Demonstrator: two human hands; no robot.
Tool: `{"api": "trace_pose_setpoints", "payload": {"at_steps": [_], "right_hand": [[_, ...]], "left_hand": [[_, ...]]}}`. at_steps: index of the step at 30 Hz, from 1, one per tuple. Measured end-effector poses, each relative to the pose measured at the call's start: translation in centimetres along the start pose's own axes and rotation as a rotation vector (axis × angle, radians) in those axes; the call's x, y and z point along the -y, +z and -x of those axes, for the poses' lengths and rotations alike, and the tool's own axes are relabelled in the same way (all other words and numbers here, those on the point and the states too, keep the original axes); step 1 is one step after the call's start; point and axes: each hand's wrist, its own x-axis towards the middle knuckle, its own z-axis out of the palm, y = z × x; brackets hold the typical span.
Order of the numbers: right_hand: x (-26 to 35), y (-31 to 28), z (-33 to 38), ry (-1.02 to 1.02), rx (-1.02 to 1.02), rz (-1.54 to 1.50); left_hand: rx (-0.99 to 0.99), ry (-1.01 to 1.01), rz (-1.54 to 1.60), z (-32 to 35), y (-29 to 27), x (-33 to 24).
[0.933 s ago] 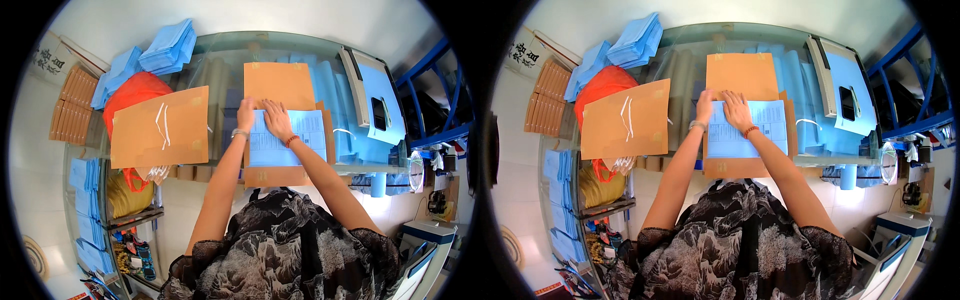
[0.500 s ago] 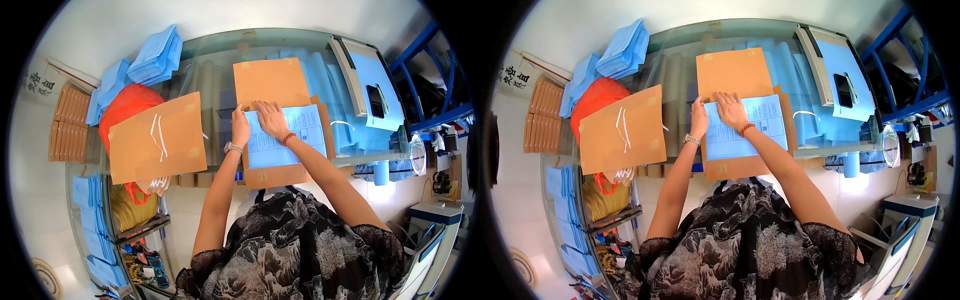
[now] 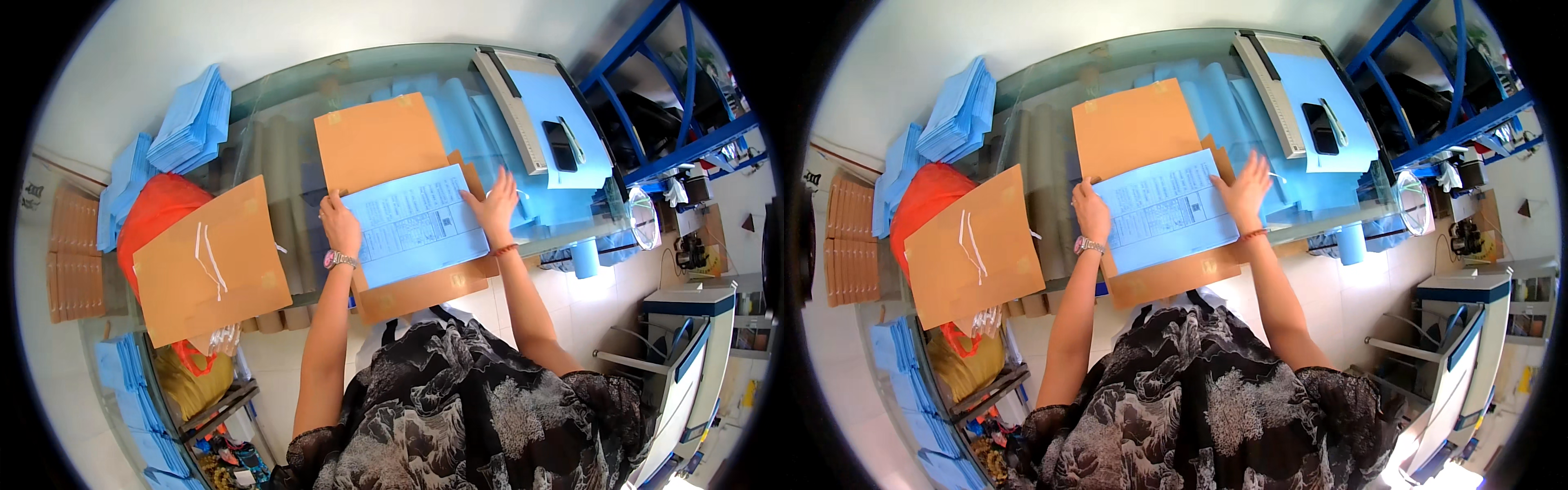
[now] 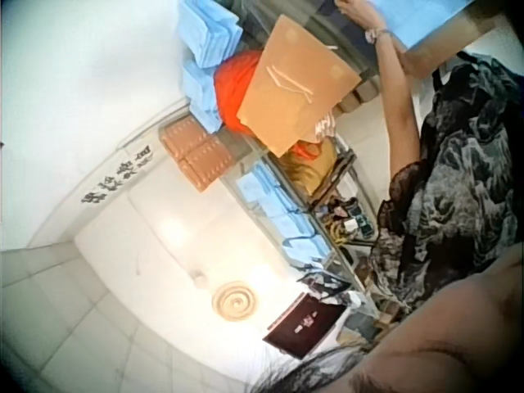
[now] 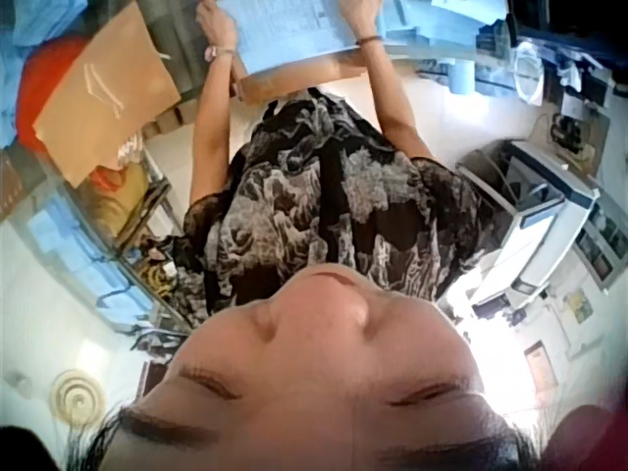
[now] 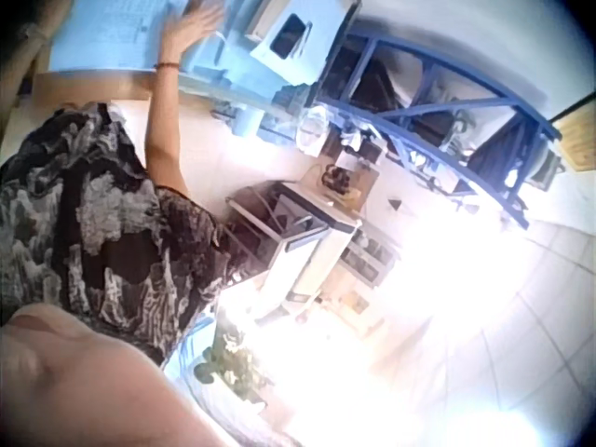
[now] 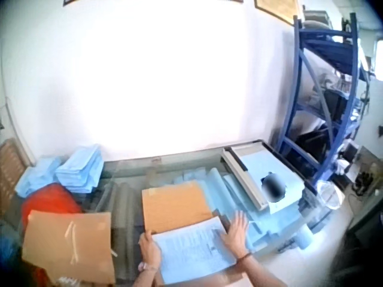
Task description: The person places a stack of blue documents into a cardboard box, ties them with a white string, and closes the box. They then stack the box with others and briefly handle a smartphone.
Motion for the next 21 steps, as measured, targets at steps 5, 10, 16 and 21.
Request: {"api": "trace_pose_setpoints", "payload": {"at_steps": [5,10,16,21], "right_hand": [[-3.6,0.8,1.4,0.024,0.154,-0.304],[-1.3,0.9,1.4,-0.045,0.277,-0.361],[0.5,1.2,2.7,0.05,0.225,-0.305],[3.7,1.1,4.4,-0.055,0.184,-0.291]], "left_hand": [[0.052,-0.027,0.153,-0.1,0.2,1.2],[0.09,-0.041,0.038,-0.6,-1.0,1.9],[0.318,0.665,-0.133,-0.2,-0.2,-7.5],[0.308,0.735,0.012,0.6,5.0,-10.6]]}}
